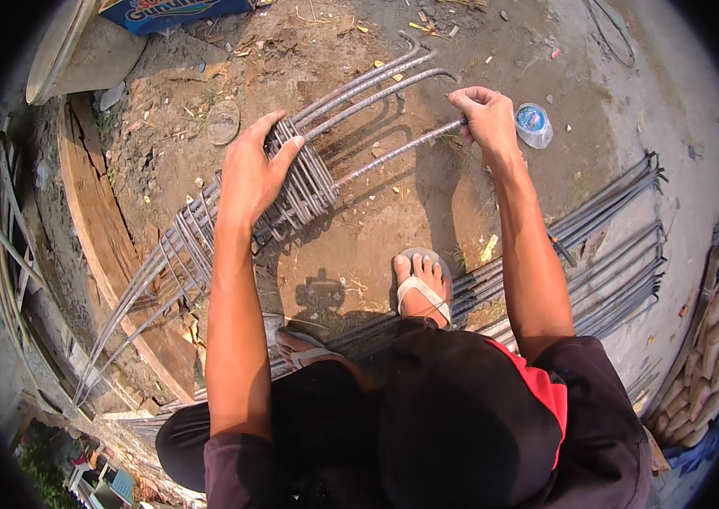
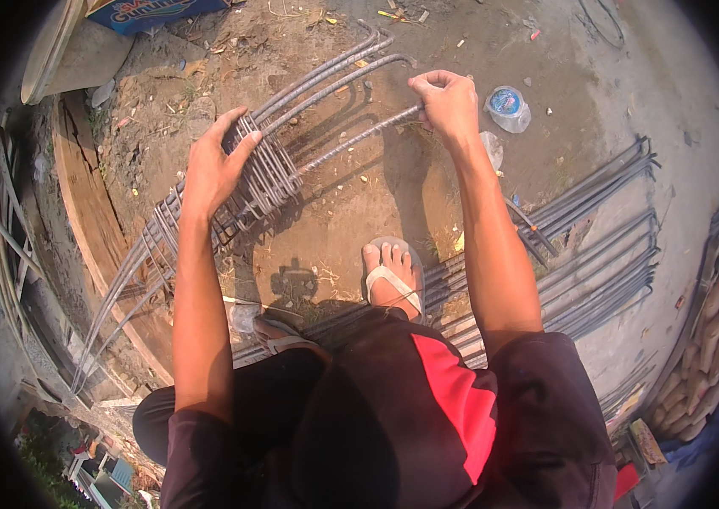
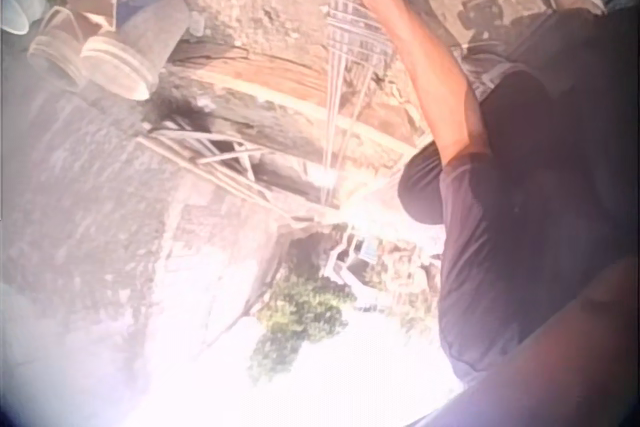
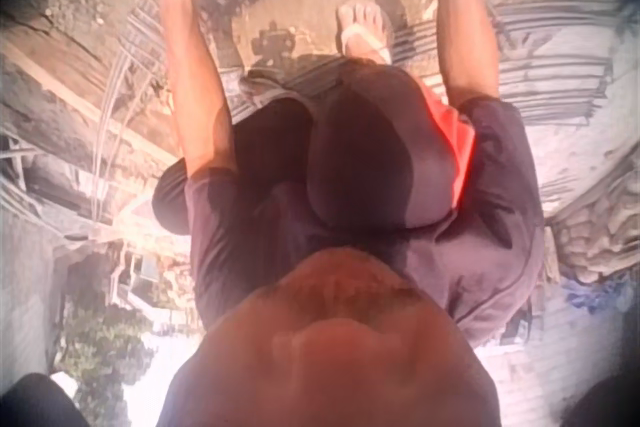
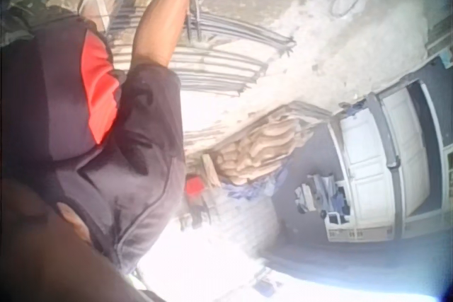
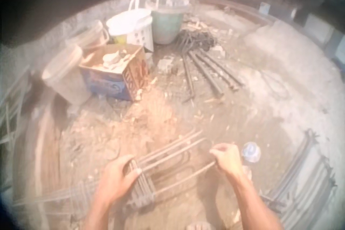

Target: The person assembles a rebar cage by arranging and tying metal rods together with wire. They then use an angle grinder to cut a coil of wire and continue tying the rebar cage.

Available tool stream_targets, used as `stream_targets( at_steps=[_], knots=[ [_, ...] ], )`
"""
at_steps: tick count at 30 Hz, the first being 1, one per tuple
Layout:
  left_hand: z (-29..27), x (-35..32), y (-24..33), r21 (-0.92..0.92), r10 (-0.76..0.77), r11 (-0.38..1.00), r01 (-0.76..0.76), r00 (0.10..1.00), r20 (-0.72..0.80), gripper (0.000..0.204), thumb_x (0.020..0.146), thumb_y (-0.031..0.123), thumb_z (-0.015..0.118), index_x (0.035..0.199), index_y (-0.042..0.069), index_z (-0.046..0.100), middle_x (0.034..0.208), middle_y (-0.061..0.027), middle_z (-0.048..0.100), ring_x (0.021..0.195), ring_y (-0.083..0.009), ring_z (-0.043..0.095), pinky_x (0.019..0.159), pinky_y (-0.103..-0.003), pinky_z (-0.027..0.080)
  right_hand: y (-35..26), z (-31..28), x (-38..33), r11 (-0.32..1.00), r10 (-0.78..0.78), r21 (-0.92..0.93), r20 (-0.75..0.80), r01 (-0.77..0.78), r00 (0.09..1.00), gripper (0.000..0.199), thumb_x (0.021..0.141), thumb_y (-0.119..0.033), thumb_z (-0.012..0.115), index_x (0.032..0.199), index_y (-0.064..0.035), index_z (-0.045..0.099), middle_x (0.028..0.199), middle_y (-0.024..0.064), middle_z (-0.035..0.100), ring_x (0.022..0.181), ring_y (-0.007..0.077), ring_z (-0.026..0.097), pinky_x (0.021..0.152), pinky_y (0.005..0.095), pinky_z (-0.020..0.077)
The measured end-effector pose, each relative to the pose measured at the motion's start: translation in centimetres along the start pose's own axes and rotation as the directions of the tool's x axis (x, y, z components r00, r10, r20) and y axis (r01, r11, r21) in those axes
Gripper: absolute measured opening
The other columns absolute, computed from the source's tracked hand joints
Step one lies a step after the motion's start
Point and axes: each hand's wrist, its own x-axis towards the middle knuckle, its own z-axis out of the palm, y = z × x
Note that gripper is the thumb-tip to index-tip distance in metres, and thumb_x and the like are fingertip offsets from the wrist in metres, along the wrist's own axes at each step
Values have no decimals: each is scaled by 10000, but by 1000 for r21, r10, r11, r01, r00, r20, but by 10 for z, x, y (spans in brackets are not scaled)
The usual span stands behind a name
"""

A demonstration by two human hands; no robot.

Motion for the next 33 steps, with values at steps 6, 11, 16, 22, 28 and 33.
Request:
stream_targets(
  at_steps=[6, 11, 16, 22, 28, 33],
  knots=[
    [9, 1, -13, 105, 88, 991, -80, 993, -79, 548, 925, 301, 749, 1392, 45, 618, 1148, -200, 735, 1004, -277, 721, 917, -385, 533, 9, 8, 16, 995, 81, 61, 39, -83, 996, 115, 869, -107, 705, 943, -28, 746, 648, -1, 589, 480, 92, 519, 393, 268, 363],
    [7, 0, -12, 96, 66, 994, -59, 995, -72, 547, 924, 292, 757, 1393, 48, 619, 1137, -187, 749, 1022, -278, 729, 930, -386, 535, 8, 10, 16, 982, 69, 168, 120, -88, 990, 153, 917, -145, 728, 1014, -27, 745, 717, 4, 614, 539, 84, 545, 437, 246, 387],
    [6, 3, -15, 124, 79, 990, -69, 994, -74, 528, 924, 300, 757, 1375, 56, 633, 1133, -195, 751, 1047, -294, 729, 944, -399, 538, 16, -3, 14, 927, -49, 372, 242, -46, 969, 321, 982, -205, 723, 1223, 6, 703, 945, 58, 694, 765, 118, 652, 653, 249, 562],
    [6, -1, -20, 124, 81, 990, -72, 994, -67, 536, 937, 321, 745, 1394, 69, 624, 1161, -197, 745, 1040, -297, 727, 959, -411, 538, 19, -15, 7, 923, -142, 383, 286, 23, 948, 319, 1011, -185, 677, 1258, 15, 687, 1024, 93, 711, 846, 148, 689, 776, 284, 613],
    [4, -7, -19, 119, 74, 991, -67, 996, -55, 555, 944, 335, 741, 1423, 88, 607, 1175, -194, 743, 1019, -293, 734, 972, -415, 537, 22, -20, 0, 932, -176, 356, 259, 75, 950, 314, 1019, -198, 669, 1249, 14, 691, 1021, 114, 723, 854, 146, 704, 743, 284, 621],
    [3, -8, -22, 142, 83, 987, -71, 993, -81, 541, 952, 337, 731, 1418, 92, 608, 1194, -196, 740, 1064, -316, 729, 978, -423, 533, 9, -15, -1, 963, -158, 249, 199, 106, 967, 311, 999, -193, 668, 1224, 17, 713, 907, 104, 728, 721, 138, 689, 630, 271, 599]
  ],
)
